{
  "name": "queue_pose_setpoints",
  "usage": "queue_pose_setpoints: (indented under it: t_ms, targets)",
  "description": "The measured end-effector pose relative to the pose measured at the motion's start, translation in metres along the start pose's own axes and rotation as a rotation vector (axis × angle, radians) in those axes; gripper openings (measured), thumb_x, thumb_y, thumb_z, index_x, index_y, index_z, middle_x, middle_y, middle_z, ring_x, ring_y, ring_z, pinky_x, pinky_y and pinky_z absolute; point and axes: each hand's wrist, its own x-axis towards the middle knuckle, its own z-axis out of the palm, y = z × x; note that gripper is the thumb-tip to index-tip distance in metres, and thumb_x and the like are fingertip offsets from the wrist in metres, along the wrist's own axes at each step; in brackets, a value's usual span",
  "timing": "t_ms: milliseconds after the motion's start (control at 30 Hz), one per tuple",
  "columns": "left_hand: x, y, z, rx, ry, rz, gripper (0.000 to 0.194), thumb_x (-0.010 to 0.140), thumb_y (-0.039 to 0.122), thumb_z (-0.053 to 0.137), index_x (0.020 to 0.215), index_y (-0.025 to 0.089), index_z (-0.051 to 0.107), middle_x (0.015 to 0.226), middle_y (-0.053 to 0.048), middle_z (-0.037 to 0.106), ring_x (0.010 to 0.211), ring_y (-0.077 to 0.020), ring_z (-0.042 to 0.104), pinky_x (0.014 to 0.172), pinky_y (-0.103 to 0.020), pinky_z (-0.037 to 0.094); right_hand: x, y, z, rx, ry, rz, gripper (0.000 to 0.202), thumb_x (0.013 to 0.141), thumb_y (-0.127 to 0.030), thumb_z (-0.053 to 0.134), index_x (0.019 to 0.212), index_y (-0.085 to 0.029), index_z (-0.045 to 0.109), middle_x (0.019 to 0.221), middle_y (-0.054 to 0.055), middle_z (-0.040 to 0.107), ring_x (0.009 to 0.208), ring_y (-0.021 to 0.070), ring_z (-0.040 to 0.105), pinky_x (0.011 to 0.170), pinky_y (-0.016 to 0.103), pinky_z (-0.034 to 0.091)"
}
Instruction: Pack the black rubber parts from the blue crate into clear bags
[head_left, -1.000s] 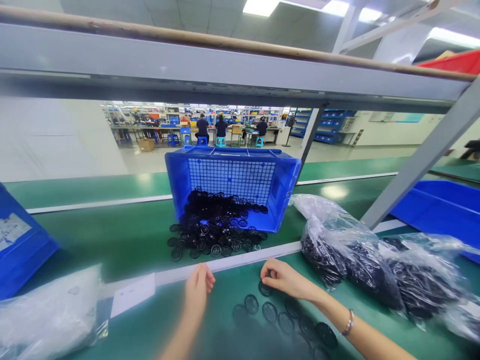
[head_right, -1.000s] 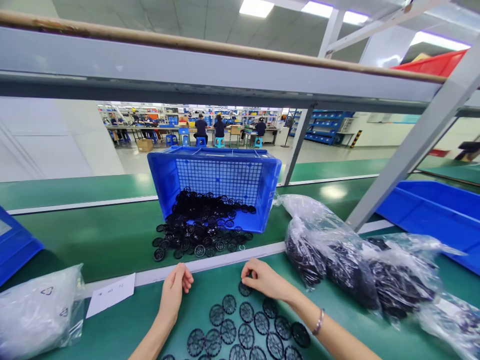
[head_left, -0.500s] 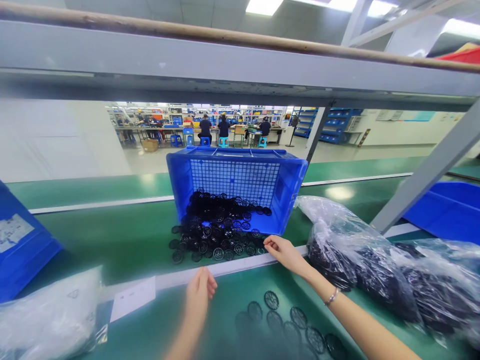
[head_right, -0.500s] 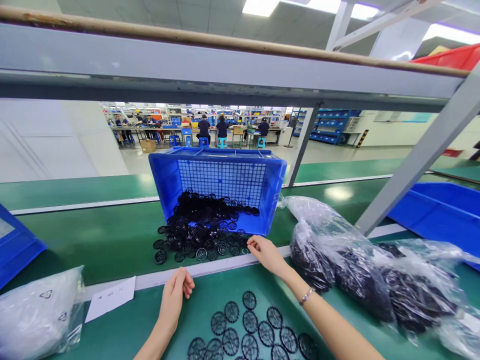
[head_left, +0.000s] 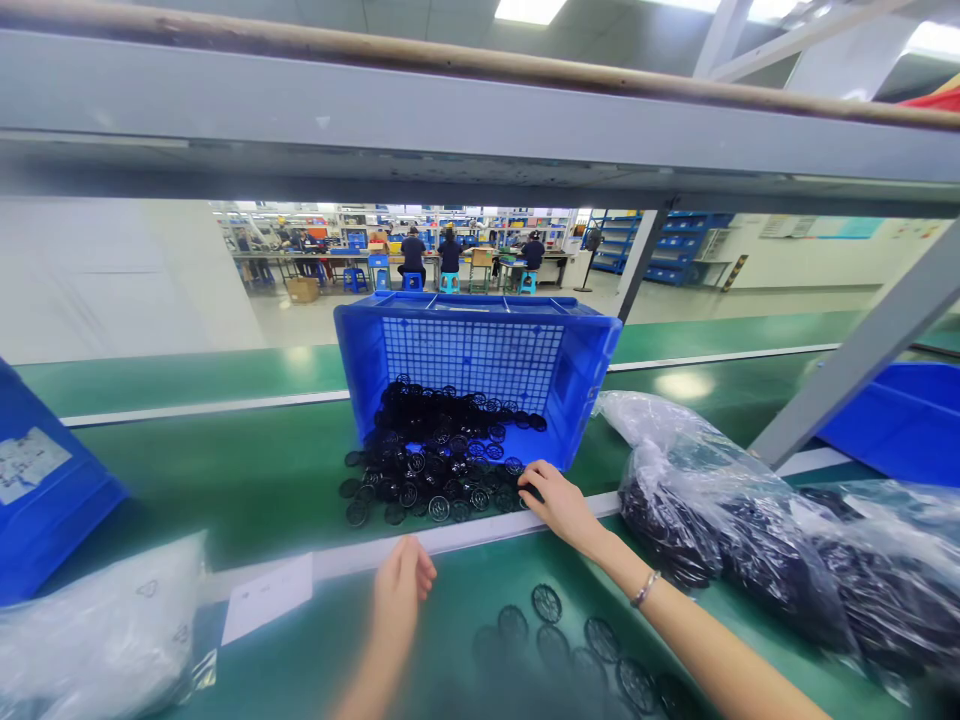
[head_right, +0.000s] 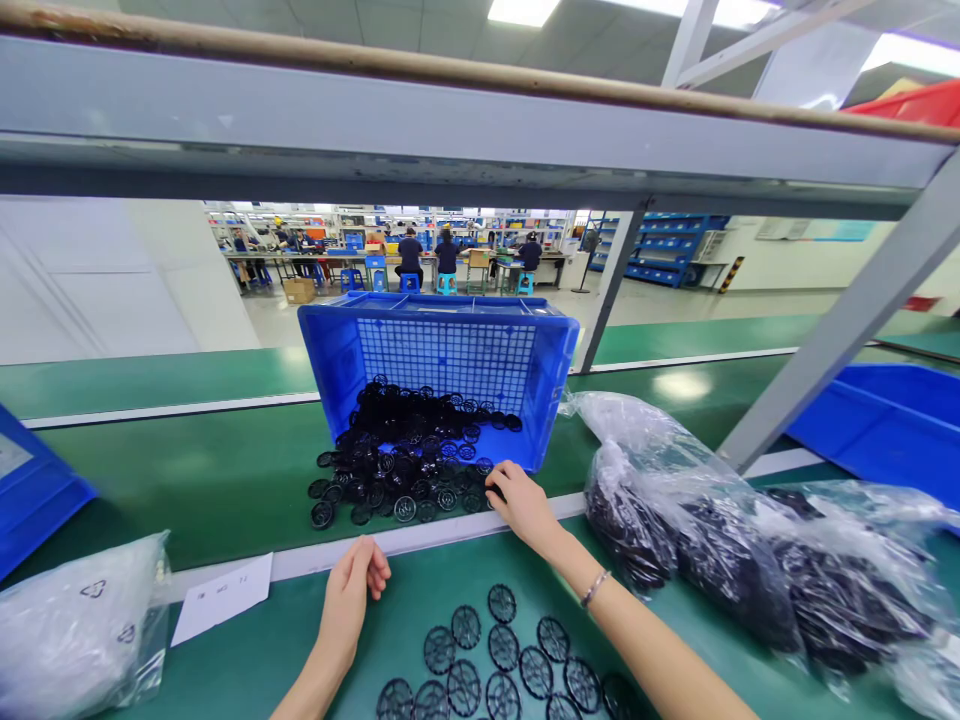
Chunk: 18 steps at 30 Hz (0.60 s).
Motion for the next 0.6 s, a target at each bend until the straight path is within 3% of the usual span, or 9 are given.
queue_pose_setpoints:
  t_ms: [167,233,333,467,600]
  targets:
    - [-0.002,0.002,0.0,-0.001,0.006,-0.002,0.054,0.085,0.066,0.049,0.064,0.017,0.056,0.061,-0.003,0.059,0.054,-0.0128,0.05,0.051,-0.023,0.039,-0.021,0.0,-0.024,0.149,-0.05,0.091,0.025,0.096,-0.042,0.044,0.1,-0.022,0.058,0.08,0.002,0.063,0.069,0.0169,0.061,0.064,0.029,0.051]
    - [-0.003,0.003,0.0,0.002,0.005,0.001,0.053,0.085,0.066,0.049,0.064,0.018,0.056,0.061,-0.003,0.059,0.054,-0.0132,0.05,0.052,-0.023,0.039,-0.037,0.001,-0.034,0.258,-0.192,0.14,0.029,0.095,-0.045,0.045,0.102,-0.02,0.058,0.076,0.001,0.064,0.066,0.016,0.061,0.058,0.026,0.05]
    - [-0.003,0.004,0.0,0.009,0.009,0.004,0.052,0.086,0.065,0.049,0.065,0.018,0.056,0.061,-0.003,0.06,0.055,-0.0133,0.05,0.052,-0.023,0.039,-0.065,0.003,-0.046,0.328,-0.375,0.206,0.025,0.089,-0.043,0.056,0.096,-0.02,0.062,0.082,0.002,0.065,0.07,0.0159,0.06,0.06,0.026,0.049]
    - [-0.003,0.005,0.001,0.013,0.016,0.006,0.053,0.085,0.066,0.05,0.063,0.018,0.056,0.061,-0.003,0.059,0.054,-0.0136,0.05,0.052,-0.023,0.039,-0.083,0.002,-0.054,0.221,-0.365,0.179,0.02,0.086,-0.041,0.061,0.086,-0.021,0.065,0.086,0.003,0.064,0.071,0.016,0.057,0.064,0.027,0.046]
    - [-0.003,0.006,0.001,0.01,0.017,0.012,0.052,0.085,0.065,0.051,0.064,0.018,0.057,0.061,-0.003,0.06,0.054,-0.0133,0.05,0.051,-0.023,0.04,-0.065,-0.002,-0.056,0.214,-0.271,0.166,0.027,0.095,-0.042,0.049,0.086,-0.021,0.063,0.076,0.001,0.063,0.069,0.0164,0.056,0.063,0.026,0.044]
